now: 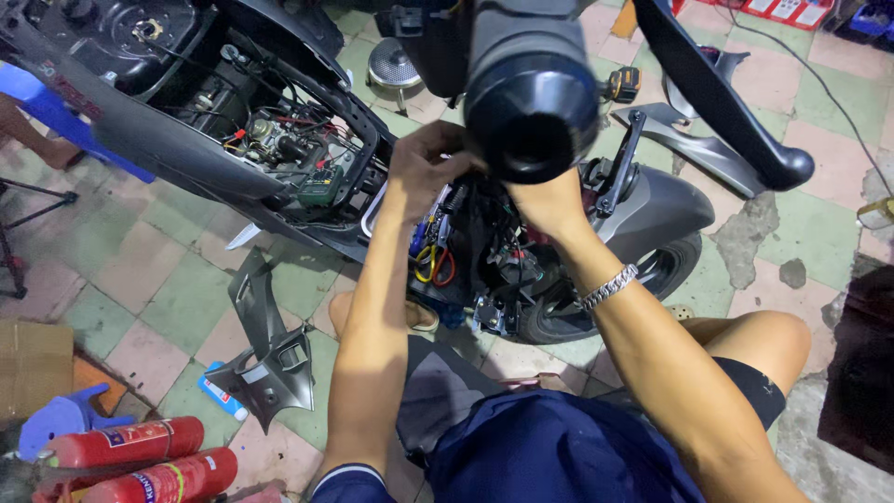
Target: The person works on the wiring harness of a motorcycle, using pliers to strip and connect wires, and securing them together while the vehicle's internal components are exposed.
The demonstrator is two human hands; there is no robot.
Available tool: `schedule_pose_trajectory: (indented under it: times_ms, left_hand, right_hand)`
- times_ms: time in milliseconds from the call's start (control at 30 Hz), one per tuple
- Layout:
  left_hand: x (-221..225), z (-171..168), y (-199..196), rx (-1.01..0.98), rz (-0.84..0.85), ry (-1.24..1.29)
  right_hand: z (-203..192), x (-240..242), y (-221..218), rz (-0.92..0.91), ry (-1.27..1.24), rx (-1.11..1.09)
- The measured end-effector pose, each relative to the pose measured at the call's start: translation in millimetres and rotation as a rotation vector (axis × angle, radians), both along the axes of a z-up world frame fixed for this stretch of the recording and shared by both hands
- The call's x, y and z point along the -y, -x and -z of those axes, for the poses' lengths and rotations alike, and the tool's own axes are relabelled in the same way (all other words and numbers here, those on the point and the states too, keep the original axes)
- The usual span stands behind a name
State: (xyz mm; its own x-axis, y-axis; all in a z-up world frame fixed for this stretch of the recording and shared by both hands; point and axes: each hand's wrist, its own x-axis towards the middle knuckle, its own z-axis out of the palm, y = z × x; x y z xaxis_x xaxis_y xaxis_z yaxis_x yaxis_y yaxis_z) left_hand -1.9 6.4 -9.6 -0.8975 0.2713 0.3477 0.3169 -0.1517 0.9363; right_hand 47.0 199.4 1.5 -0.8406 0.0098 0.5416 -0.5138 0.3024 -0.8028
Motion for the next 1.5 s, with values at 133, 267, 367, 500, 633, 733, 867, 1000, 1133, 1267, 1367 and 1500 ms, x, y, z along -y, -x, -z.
schedule_pose_trajectory:
  times_ms: [133,267,367,500,633,733,867,1000,1133,1267,1367,1500]
  left_hand:
    - [7,-2,-21,-0.342,-0.025,0.260]
    - [9,9,-18,-0.595,-0.028,0.312]
    - [-10,25,-1,0.133,0.123,-0.184]
    - [-16,42,18,0.176,0.086,-0.458]
    - [-18,41,24,0.098,-0.088,-0.178]
    - [-25,35,30,0.111,-0.056,-0.116]
    - [-20,42,43,0.133,0.172,-0.200]
    - [-12,49,56,0.199,0.292,-0.160]
    - [-11,49,65,0.307,0.454,-0.323]
    - [-10,56,73,0.319,0.506,-0.332]
    - [-10,64,81,0.302,0.548,-0.258]
    - [-13,58,86,0.214,0.599,-0.315]
  right_hand:
    - [-6,3,0,-0.042,0.176,0.054]
    - [-12,1,5,0.128,0.058,0.266]
    - [-10,-4,9,0.036,0.085,0.248]
    - [2,-15,12,0.025,0.083,0.274]
    - [10,-22,10,0.088,-0.132,0.054]
    - [6,-19,5,0.180,-0.105,0.225]
    - [-1,-15,-2,0.269,-0.343,0.177]
    - [-3,-9,-6,0.258,-0.089,0.374]
    - [-8,2,-9,0.257,-0.086,0.363]
    - [-11,17,-9,0.250,-0.017,0.340]
    - [-15,27,-9,0.360,0.064,0.386]
    - [-28,38,-7,0.349,-0.044,0.344]
